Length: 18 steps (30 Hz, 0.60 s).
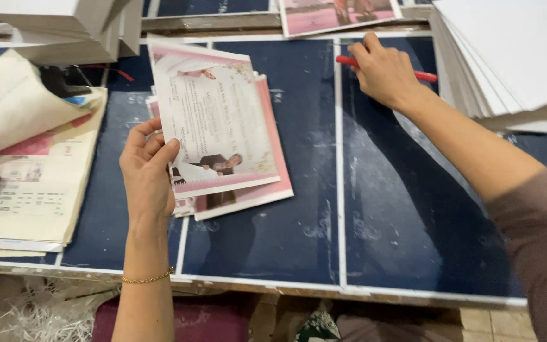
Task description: The person places a printed sheet onto a larger white folded sheet, folds the white sheet over it, and smooths the edges with a red tool. They repeat this process for multiple sheets, stacking the finished booklets on the table.
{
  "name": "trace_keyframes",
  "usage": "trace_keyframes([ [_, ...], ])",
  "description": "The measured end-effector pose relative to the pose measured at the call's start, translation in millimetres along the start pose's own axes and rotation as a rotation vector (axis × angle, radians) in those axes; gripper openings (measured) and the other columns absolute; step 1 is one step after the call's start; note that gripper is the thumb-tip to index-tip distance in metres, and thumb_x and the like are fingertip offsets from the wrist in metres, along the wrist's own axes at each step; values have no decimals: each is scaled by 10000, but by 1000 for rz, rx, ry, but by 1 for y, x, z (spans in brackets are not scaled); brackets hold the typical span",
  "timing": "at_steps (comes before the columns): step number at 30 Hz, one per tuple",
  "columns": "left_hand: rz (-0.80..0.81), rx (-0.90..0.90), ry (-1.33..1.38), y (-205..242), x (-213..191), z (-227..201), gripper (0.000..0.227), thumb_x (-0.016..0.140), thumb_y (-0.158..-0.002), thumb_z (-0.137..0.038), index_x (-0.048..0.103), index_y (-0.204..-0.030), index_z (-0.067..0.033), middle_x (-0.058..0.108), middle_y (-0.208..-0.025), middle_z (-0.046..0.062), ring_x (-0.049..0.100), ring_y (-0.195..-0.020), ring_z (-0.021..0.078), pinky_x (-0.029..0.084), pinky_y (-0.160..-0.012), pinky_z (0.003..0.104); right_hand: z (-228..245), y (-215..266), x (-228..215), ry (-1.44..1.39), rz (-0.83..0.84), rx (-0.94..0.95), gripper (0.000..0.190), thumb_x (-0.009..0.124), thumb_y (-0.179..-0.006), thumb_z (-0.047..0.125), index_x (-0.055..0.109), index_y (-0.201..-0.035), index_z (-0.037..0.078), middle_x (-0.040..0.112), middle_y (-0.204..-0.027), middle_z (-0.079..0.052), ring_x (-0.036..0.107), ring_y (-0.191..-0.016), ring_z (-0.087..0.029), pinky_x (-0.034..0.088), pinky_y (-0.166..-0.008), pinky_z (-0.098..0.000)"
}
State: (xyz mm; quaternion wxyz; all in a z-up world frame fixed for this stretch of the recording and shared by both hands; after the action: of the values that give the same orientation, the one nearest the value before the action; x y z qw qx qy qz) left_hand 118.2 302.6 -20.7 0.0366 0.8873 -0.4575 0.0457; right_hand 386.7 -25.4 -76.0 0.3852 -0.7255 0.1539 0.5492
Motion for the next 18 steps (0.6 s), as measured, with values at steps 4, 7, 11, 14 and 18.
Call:
trace_keyframes([
  [4, -29, 22, 118, -20, -23, 16, 370, 606, -876, -3, 502, -1228, -46, 678, -945, 101, 661, -842, 149, 539, -721, 248, -1, -55, 34, 158, -72, -92, 256, 657, -805, 31, 566, -1044, 35, 530, -1130, -187, 659, -629, -411, 460, -357, -488],
  [7, -99, -8, 115, -28, -34, 38, 377, 645, -776, 88, 552, -1088, -103, 584, -702, 20, 502, -498, 56, 370, -410, 179, -8, -87, 60, 567, -267, -186, 257, 639, -785, 159, 642, -1034, 91, 573, -1197, -148, 651, -725, -189, 506, -437, -329],
  [11, -78, 173, -643, -2, -19, 27, 685, 611, -850, -22, 318, -1466, -80, 472, -1187, 149, 396, -1018, 269, 347, -815, 435, -22, -108, 81, 527, -127, -137, 210, 592, -835, 123, 702, -1010, 85, 624, -1100, -130, 681, -835, -268, 525, -451, -398],
  [14, -39, 471, -889, 24, 5, 21, 633, 619, -935, -81, 310, -1487, -60, 390, -1486, 227, 326, -1340, 403, 314, -1095, 554, -10, -101, 55, 417, -135, -92, 193, 611, -830, 159, 673, -997, 84, 632, -1008, -92, 683, -723, -266, 496, -437, -399],
  [18, 250, 420, -615, 68, 56, 35, 392, 562, -977, -187, 544, -1344, -53, 592, -1357, 132, 535, -1278, 263, 416, -1081, 388, 30, -37, -33, -13, -134, -75, 269, 652, -993, 253, 642, -868, 15, 681, -843, -203, 647, -735, -422, 451, -594, -528],
])
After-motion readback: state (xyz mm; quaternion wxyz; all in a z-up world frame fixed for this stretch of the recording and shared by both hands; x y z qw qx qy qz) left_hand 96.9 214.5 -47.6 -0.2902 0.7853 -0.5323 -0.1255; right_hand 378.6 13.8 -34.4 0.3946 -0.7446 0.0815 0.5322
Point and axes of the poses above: each hand's wrist, its own y-axis away from the middle knuckle, its own x-axis out of the palm, z = x × y, the point moved 4 cm from there along -y, towards the middle knuckle
